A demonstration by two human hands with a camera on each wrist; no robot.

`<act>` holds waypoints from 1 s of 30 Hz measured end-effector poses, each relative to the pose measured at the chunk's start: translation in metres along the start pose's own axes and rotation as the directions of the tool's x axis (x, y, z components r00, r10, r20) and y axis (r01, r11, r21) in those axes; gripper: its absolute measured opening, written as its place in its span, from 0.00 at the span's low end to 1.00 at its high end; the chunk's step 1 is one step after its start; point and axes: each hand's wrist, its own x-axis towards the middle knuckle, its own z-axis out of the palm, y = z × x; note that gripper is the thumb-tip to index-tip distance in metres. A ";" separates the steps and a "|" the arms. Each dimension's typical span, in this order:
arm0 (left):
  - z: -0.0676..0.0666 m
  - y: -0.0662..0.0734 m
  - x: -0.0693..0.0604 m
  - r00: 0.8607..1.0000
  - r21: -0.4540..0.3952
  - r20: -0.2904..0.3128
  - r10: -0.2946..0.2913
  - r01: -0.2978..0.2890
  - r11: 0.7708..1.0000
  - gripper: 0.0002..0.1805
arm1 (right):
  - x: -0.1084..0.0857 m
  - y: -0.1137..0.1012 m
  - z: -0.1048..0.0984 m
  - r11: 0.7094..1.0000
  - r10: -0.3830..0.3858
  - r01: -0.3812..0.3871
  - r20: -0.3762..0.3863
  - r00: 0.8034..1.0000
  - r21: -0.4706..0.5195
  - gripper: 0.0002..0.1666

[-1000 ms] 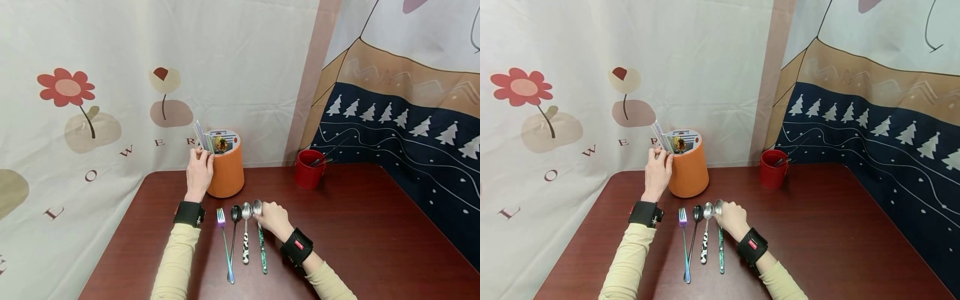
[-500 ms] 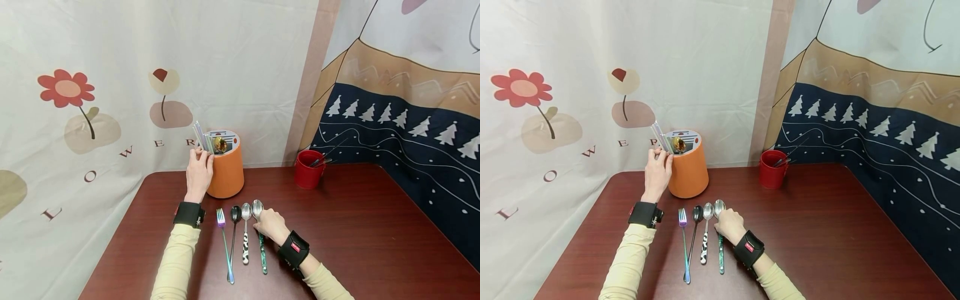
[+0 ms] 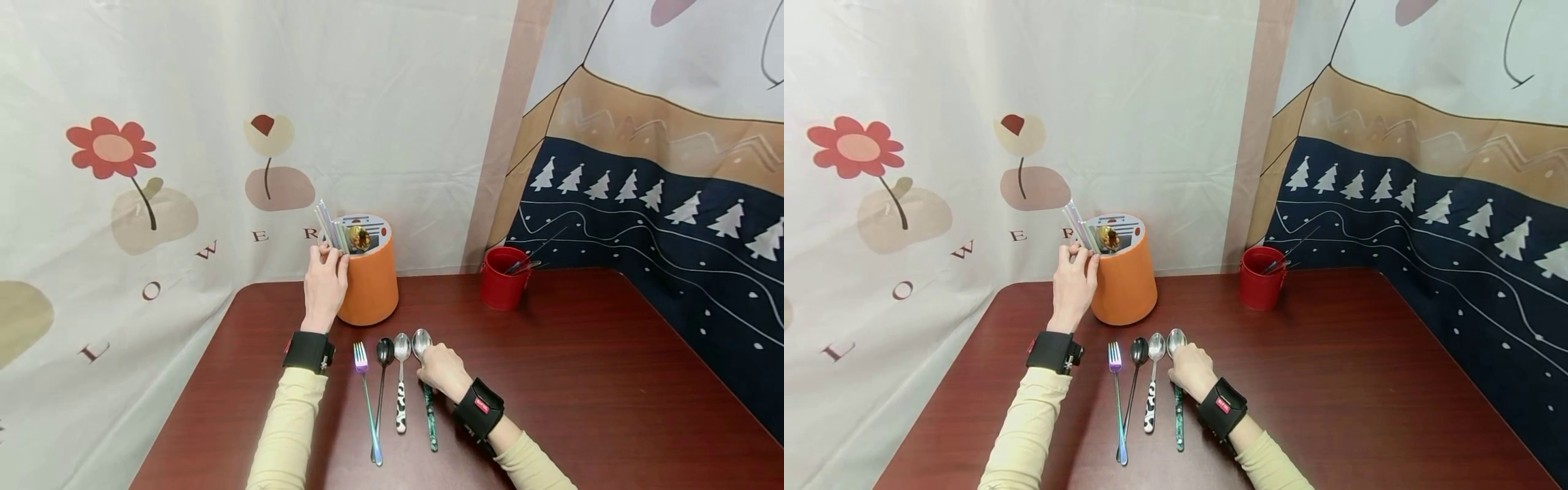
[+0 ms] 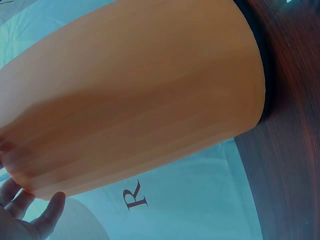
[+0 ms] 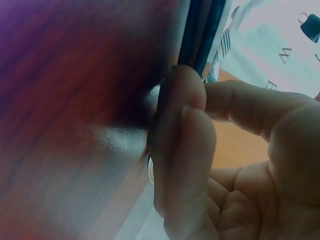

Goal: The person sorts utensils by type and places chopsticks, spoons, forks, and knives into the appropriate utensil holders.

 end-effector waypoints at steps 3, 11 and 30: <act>0.001 -0.001 0.001 1.000 -0.002 -0.001 0.002 -0.002 1.000 0.15 | 0.001 -0.001 0.000 1.000 0.004 -0.004 0.008 1.000 -0.005 0.23; 0.004 -0.005 0.003 1.000 -0.002 -0.006 0.013 -0.013 1.000 0.15 | 0.003 -0.003 0.001 1.000 -0.015 0.015 -0.021 1.000 0.011 0.20; 0.003 -0.005 0.005 1.000 -0.012 0.005 0.001 -0.001 1.000 0.14 | 0.008 -0.002 -0.020 0.995 -0.075 0.084 -0.129 0.989 0.063 0.30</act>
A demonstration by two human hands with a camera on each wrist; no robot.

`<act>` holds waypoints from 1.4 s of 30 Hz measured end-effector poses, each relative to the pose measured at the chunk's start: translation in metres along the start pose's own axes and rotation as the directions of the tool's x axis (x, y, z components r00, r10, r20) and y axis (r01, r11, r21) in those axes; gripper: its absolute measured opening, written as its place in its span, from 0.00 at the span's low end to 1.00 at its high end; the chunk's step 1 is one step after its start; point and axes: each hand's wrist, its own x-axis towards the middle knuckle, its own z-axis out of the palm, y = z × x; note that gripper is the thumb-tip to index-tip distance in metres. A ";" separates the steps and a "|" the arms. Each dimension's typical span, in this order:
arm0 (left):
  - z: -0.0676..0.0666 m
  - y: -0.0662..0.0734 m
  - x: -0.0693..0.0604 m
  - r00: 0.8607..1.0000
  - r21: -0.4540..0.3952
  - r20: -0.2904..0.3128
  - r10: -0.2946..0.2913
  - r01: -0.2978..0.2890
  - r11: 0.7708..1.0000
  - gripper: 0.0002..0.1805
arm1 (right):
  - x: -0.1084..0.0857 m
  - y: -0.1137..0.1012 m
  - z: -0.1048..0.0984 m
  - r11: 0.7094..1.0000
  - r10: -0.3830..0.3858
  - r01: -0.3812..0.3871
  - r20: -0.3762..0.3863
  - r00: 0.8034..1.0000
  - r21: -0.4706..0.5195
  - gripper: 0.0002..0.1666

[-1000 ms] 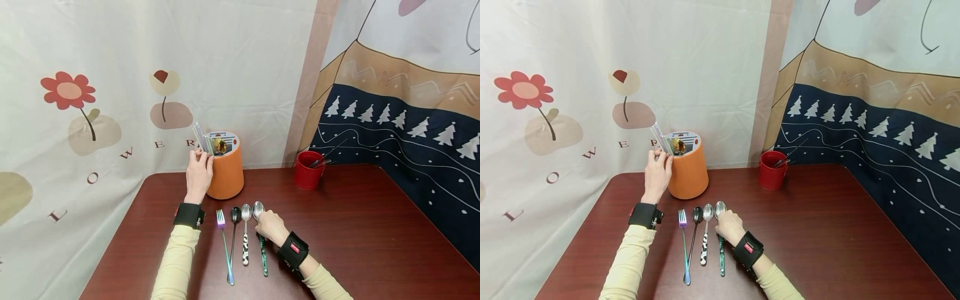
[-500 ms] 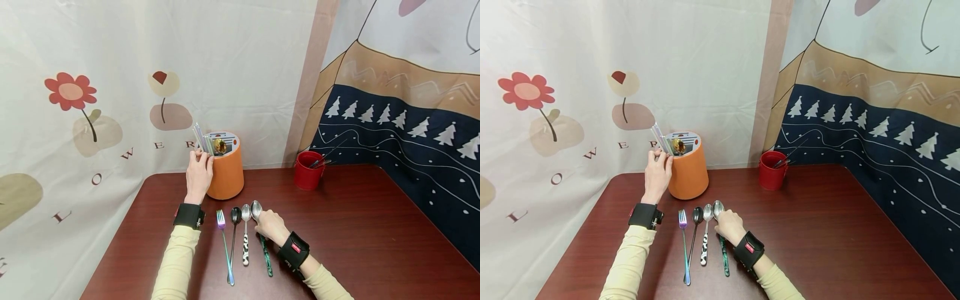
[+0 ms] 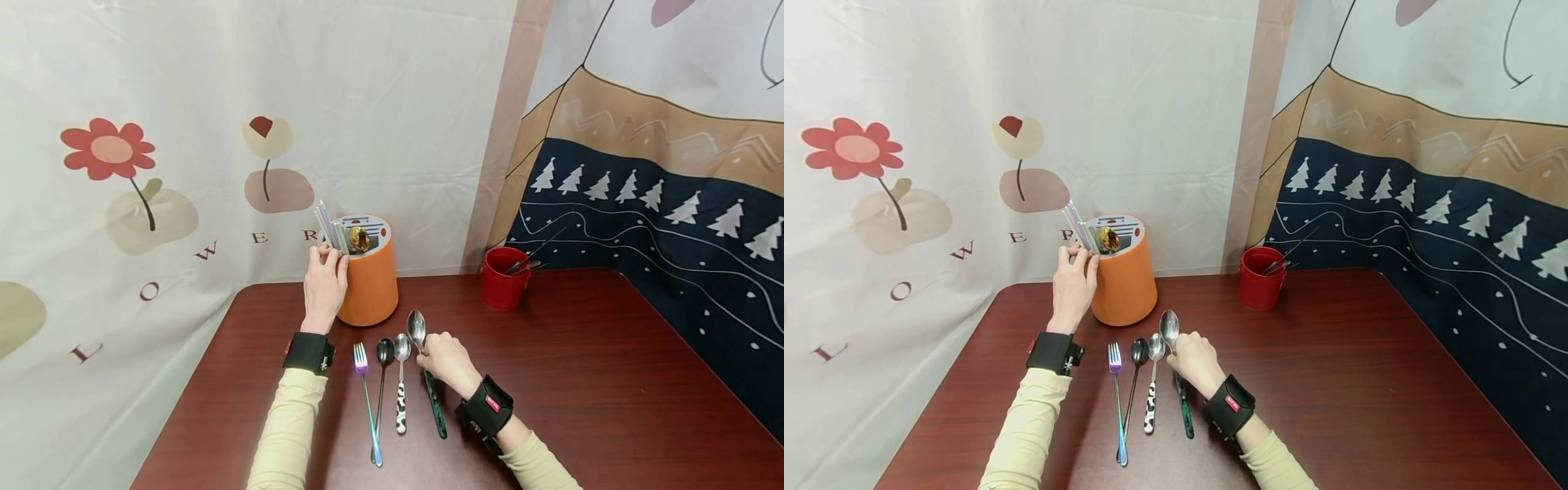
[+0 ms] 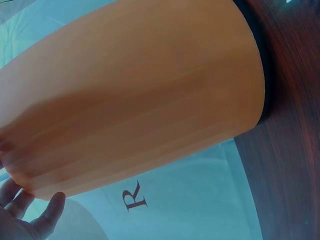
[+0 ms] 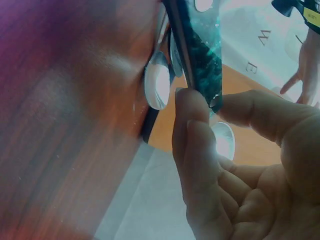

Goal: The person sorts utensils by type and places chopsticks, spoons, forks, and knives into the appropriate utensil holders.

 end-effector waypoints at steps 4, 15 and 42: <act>0.000 0.000 0.000 1.000 -0.006 -0.003 0.002 -0.002 1.000 0.14 | 0.000 0.000 -0.005 1.000 -0.010 0.011 -0.038 0.999 0.022 0.25; 0.001 -0.001 0.000 1.000 -0.002 0.014 -0.011 0.011 1.000 0.15 | -0.001 -0.002 -0.018 0.986 -0.015 0.045 -0.182 0.983 0.162 0.07; 0.001 -0.002 0.001 1.000 0.007 0.011 -0.010 0.010 1.000 0.16 | 0.002 0.000 -0.030 0.910 -0.094 0.304 -0.576 0.812 0.280 0.07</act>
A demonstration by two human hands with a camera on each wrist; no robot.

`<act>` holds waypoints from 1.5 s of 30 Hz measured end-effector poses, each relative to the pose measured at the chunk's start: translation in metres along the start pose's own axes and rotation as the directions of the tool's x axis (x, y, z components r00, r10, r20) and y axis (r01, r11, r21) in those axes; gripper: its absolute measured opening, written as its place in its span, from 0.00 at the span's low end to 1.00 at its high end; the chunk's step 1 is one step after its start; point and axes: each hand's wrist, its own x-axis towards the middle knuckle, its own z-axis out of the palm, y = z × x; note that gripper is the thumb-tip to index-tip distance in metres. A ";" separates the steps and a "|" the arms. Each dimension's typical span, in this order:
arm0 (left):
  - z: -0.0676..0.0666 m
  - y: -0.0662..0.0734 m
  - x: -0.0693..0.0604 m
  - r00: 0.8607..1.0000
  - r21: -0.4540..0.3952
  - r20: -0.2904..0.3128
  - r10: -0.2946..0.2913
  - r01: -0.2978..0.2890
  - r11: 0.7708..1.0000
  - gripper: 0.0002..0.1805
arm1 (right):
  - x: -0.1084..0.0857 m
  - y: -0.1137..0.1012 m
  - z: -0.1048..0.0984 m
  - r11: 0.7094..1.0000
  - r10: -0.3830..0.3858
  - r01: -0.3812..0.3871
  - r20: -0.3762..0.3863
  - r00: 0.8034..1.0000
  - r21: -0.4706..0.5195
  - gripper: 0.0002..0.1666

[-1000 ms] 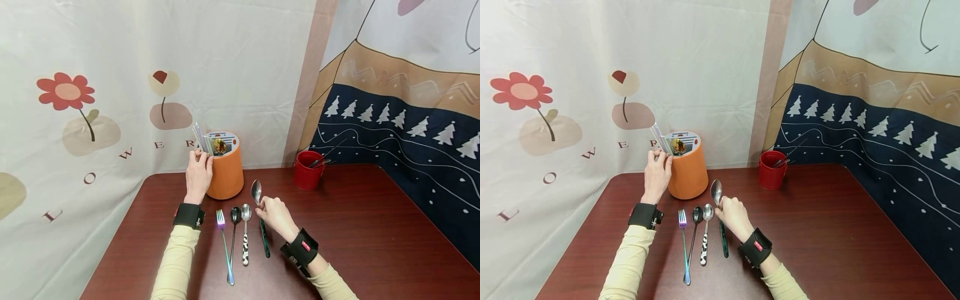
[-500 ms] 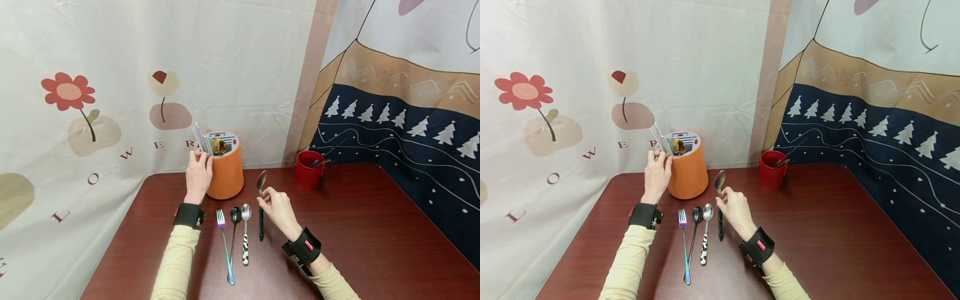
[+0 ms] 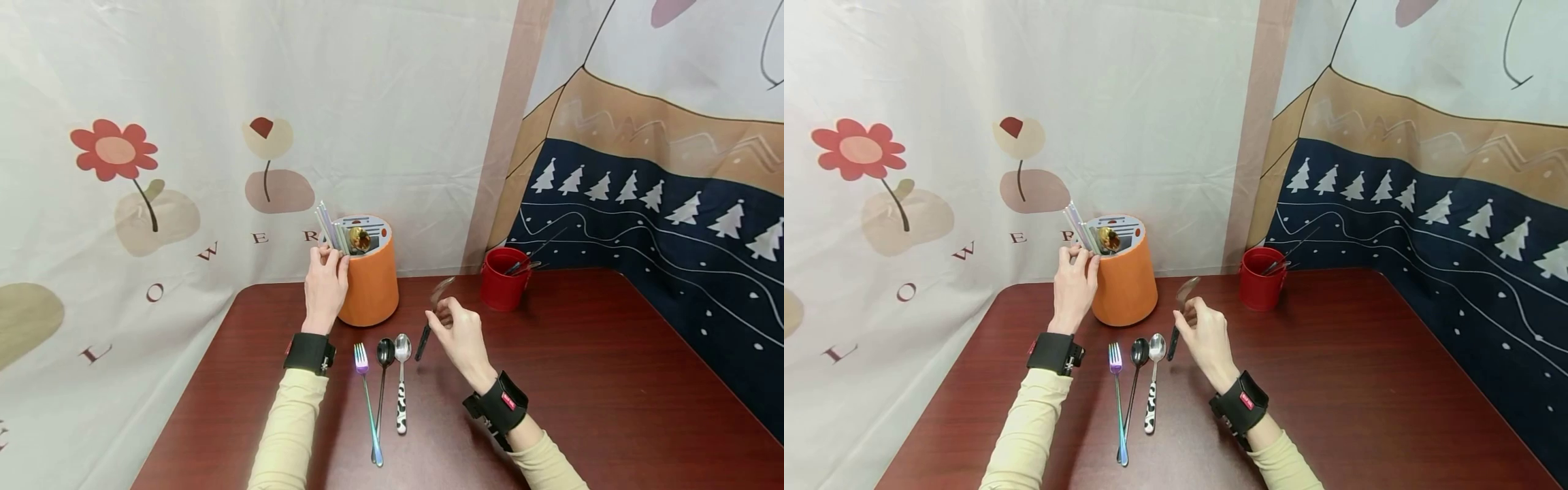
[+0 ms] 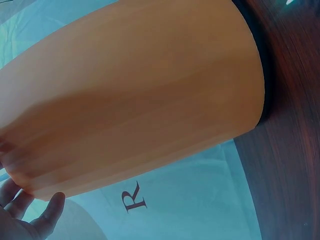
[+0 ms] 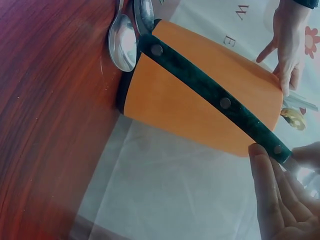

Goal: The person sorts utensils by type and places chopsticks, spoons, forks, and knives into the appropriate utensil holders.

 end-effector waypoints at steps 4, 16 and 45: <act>0.000 0.000 0.000 1.000 -0.007 0.001 -0.002 0.002 1.000 0.16 | 0.001 0.001 -0.001 1.000 -0.020 0.021 -0.036 0.999 0.016 0.07; 0.002 -0.001 0.000 1.000 -0.014 -0.020 0.017 -0.018 1.000 0.15 | 0.016 -0.006 -0.004 0.989 -0.091 0.112 -0.189 0.978 0.100 0.09; 0.002 -0.001 -0.001 1.000 -0.023 -0.016 0.015 -0.015 1.000 0.15 | 0.107 -0.054 0.025 0.916 -0.004 0.167 -0.410 0.912 0.363 0.08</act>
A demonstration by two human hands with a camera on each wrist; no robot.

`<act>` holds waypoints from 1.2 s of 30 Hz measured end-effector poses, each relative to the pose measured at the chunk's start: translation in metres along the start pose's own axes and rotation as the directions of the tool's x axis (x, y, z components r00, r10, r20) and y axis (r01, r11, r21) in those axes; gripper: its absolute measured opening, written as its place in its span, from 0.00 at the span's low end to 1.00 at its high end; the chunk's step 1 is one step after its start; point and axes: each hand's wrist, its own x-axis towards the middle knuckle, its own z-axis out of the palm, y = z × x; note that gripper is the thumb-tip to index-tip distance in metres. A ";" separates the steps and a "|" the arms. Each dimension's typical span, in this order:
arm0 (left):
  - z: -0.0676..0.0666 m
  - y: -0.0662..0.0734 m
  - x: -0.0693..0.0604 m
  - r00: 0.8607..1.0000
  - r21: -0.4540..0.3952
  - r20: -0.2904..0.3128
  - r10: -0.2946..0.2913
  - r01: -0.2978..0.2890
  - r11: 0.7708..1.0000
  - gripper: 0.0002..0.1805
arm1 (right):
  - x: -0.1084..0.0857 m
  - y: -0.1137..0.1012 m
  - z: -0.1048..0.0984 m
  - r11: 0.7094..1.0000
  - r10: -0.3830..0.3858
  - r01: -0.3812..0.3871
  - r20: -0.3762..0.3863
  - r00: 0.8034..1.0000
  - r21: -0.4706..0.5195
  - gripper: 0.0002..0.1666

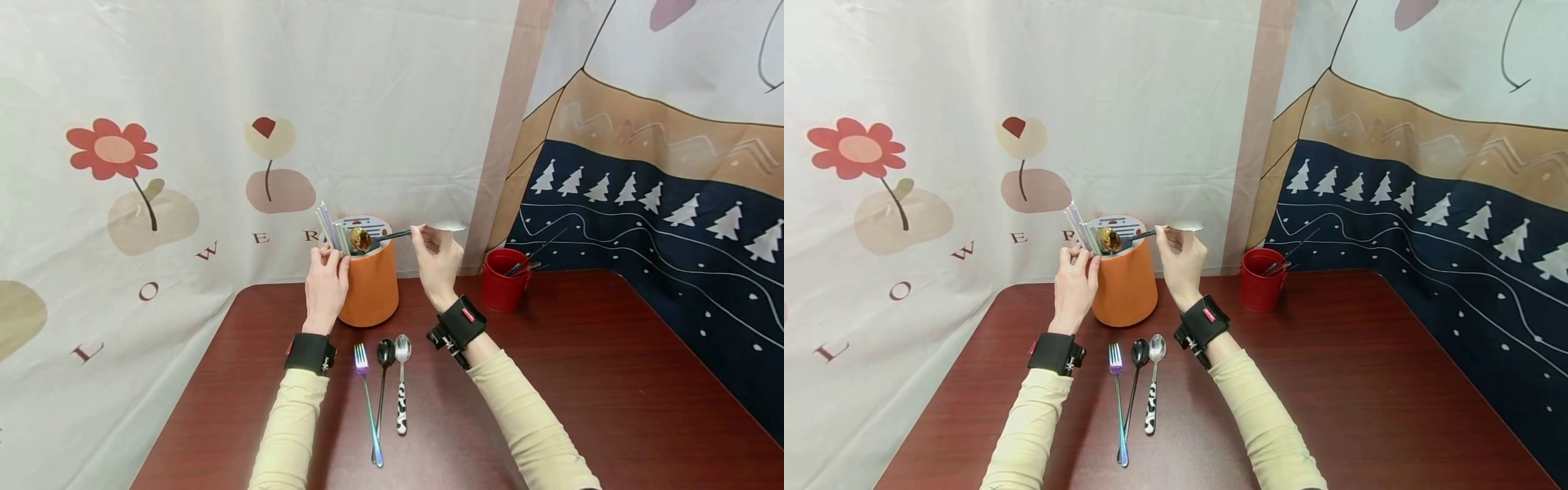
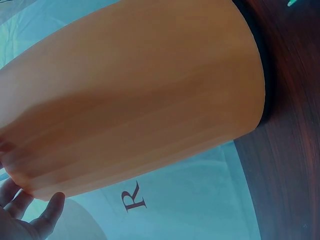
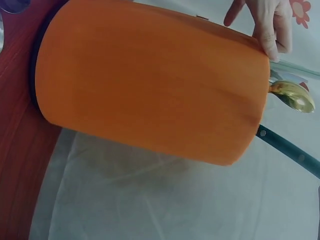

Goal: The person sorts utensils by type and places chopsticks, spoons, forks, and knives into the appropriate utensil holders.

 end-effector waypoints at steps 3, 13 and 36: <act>0.000 -0.001 0.000 1.000 0.000 -0.003 0.007 -0.007 1.000 0.15 | 0.000 0.011 0.007 1.000 0.014 -0.015 0.047 0.999 0.002 0.10; 0.000 0.000 0.001 1.000 0.007 0.000 0.002 -0.002 1.000 0.15 | -0.005 0.031 0.021 0.999 0.040 -0.032 0.208 0.977 -0.041 0.16; 0.002 -0.002 0.001 1.000 0.008 0.020 -0.011 0.010 1.000 0.15 | -0.003 0.041 0.045 0.973 0.057 0.040 0.407 0.912 -0.226 0.11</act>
